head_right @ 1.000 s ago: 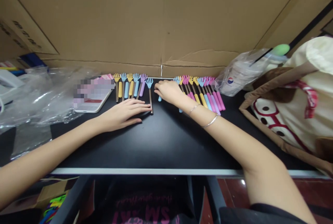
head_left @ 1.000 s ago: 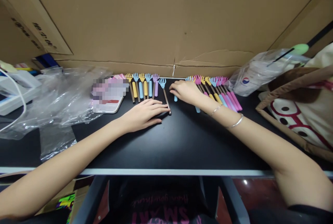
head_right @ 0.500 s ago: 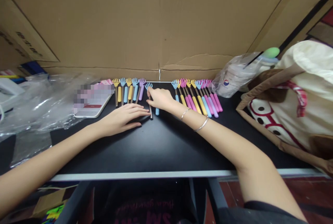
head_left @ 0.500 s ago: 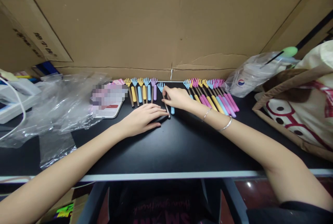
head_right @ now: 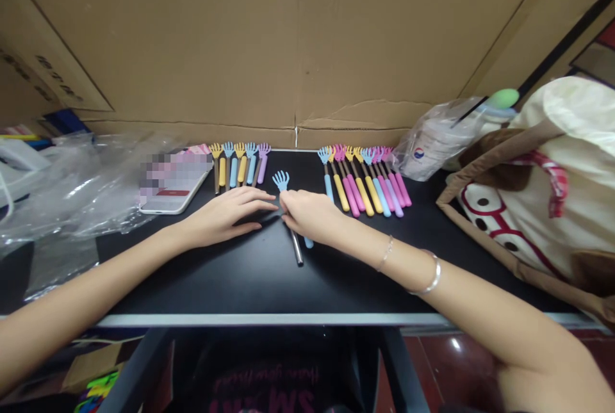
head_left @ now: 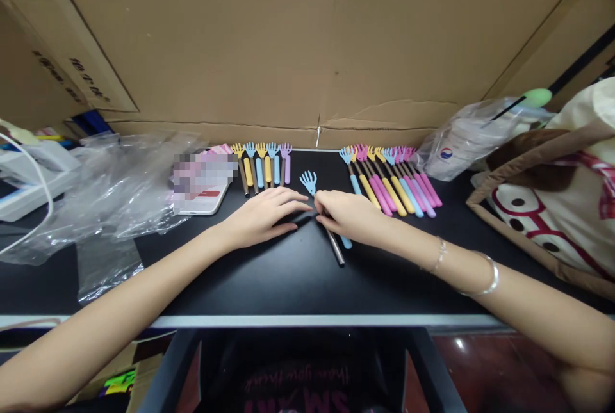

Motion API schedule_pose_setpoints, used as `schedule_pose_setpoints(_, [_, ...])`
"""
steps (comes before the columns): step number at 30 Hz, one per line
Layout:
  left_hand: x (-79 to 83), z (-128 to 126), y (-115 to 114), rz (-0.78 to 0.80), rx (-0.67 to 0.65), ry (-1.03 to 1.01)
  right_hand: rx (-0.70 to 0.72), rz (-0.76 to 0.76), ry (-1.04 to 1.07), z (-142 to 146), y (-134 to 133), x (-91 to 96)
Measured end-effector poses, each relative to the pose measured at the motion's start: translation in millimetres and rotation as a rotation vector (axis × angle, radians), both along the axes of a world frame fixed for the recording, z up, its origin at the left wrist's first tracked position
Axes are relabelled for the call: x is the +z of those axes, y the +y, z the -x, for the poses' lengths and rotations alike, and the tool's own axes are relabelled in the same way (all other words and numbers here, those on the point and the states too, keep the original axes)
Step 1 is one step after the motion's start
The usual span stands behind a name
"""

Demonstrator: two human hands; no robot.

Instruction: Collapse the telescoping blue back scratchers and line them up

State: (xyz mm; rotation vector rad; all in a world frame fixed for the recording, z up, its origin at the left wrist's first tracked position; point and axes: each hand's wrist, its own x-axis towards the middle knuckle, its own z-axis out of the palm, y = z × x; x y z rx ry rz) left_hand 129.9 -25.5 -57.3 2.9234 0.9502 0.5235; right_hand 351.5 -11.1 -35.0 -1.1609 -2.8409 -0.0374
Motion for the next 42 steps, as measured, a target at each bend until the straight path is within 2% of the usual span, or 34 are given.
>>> schedule_pose_setpoints(6, [0.3,-1.2,0.0,-0.032,0.001,0.006,0.154,0.003,0.027,-19.9,-24.9,-2.3])
schedule_pose_setpoints(12, [-1.2,-1.8,2.4,-0.077,-0.012,0.045,0.306,-0.016,0.003,-29.8,-32.3,-1.1])
schedule_pose_setpoints(15, [0.9,-1.8,1.9,-0.097,-0.008,0.056,0.295,-0.008,0.013,-33.2,-28.7,1.8])
schedule_pose_setpoints(23, [12.8,5.2,-0.9,-0.074,0.044,0.123,0.224,0.131,0.094,-45.5,-9.2,10.7])
schedule_pose_setpoints(28, [25.2,16.2,-0.8,-0.021,0.093,0.218,0.203,0.089,0.084,-53.3,-4.7,9.2])
schedule_pose_setpoints(33, [40.8,25.7,-0.5,0.055,0.197,0.316,0.225,0.079,0.082,-57.4,-3.9,8.8])
schedule_pose_setpoints(37, [49.1,11.9,-1.9,0.043,0.223,0.38,0.177,0.069,0.062,-56.1,-3.5,7.8])
schedule_pose_setpoints(42, [44.2,-25.1,-5.9,-0.073,0.103,0.338,0.204,0.046,0.052,-53.4,-2.6,4.6])
